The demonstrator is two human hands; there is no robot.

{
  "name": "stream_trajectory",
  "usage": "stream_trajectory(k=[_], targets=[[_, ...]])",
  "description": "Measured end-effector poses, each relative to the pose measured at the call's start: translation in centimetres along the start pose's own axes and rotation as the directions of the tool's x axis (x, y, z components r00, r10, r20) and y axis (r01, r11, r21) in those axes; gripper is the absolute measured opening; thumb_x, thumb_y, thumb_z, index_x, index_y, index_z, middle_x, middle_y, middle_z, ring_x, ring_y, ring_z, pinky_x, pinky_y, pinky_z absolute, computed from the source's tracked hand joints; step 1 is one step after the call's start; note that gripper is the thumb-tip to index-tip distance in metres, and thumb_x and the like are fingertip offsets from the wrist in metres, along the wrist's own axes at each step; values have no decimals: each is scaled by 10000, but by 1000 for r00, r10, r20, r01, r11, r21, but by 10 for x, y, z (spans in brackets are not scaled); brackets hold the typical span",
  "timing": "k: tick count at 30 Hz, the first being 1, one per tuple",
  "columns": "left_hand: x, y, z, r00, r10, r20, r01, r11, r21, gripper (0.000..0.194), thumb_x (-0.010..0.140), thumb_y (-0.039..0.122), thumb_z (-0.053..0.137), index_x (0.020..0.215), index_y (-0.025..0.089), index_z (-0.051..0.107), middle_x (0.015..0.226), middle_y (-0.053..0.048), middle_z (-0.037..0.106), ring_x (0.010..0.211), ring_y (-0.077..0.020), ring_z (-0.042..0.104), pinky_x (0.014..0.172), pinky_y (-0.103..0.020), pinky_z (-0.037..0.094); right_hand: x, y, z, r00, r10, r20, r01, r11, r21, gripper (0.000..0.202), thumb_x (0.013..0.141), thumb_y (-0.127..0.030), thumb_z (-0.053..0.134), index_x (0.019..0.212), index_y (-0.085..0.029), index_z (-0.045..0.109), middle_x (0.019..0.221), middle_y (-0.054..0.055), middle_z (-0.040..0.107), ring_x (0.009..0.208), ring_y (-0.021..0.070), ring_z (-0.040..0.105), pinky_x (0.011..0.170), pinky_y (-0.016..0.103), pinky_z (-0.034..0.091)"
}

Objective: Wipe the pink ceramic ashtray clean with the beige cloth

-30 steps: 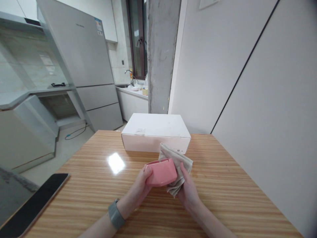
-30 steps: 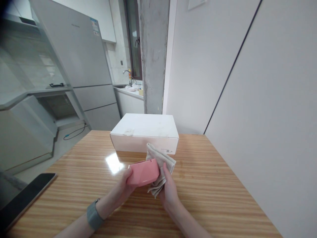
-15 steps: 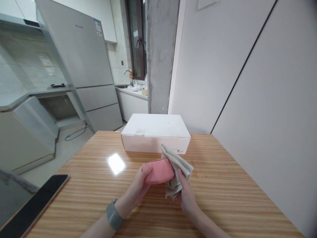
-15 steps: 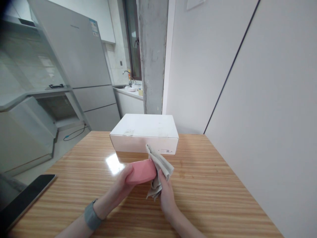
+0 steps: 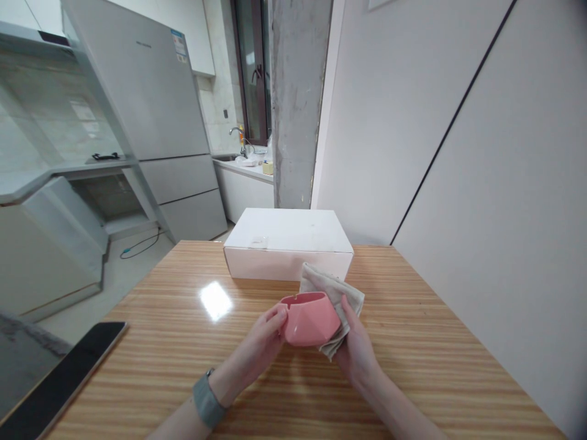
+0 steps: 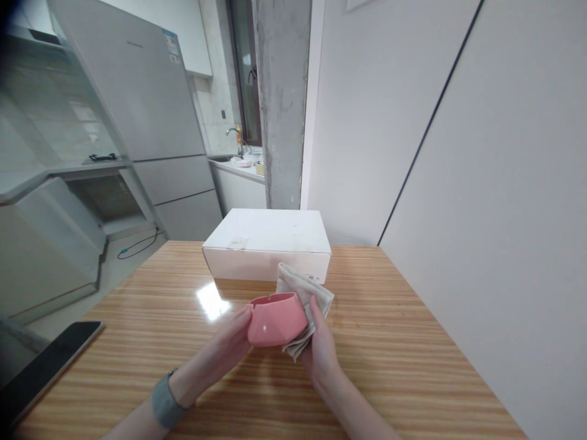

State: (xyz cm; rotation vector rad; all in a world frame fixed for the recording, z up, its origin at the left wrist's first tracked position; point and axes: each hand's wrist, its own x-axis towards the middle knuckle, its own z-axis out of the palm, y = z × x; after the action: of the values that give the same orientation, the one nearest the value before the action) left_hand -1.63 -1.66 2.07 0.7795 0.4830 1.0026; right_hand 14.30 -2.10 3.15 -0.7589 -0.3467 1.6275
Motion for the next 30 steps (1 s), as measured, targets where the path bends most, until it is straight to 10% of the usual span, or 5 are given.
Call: stream_trajectory(k=[18,30], targets=[[11,-6,-12,895,158,-417,-133,987,88,336,741,438,729,862,135,649,835,-36,662,778,-164,594,758,-293,436,-3,17,-7,997,-39,-65,36,998,-50,411,669,-462,807,977,-195,752,976,33,787,856,217,725,683,284,588],[5,-6,-16,985,-13,-175,-18,985,-172,452,816,327,643,1246,207,572,1263,-80,635,1172,-225,557,1019,-363,374,4,-2,-6,998,-26,-56,26,1000,-7,343,795,-460,675,984,-183,750,1004,71,780,1014,280,697,842,378,560]])
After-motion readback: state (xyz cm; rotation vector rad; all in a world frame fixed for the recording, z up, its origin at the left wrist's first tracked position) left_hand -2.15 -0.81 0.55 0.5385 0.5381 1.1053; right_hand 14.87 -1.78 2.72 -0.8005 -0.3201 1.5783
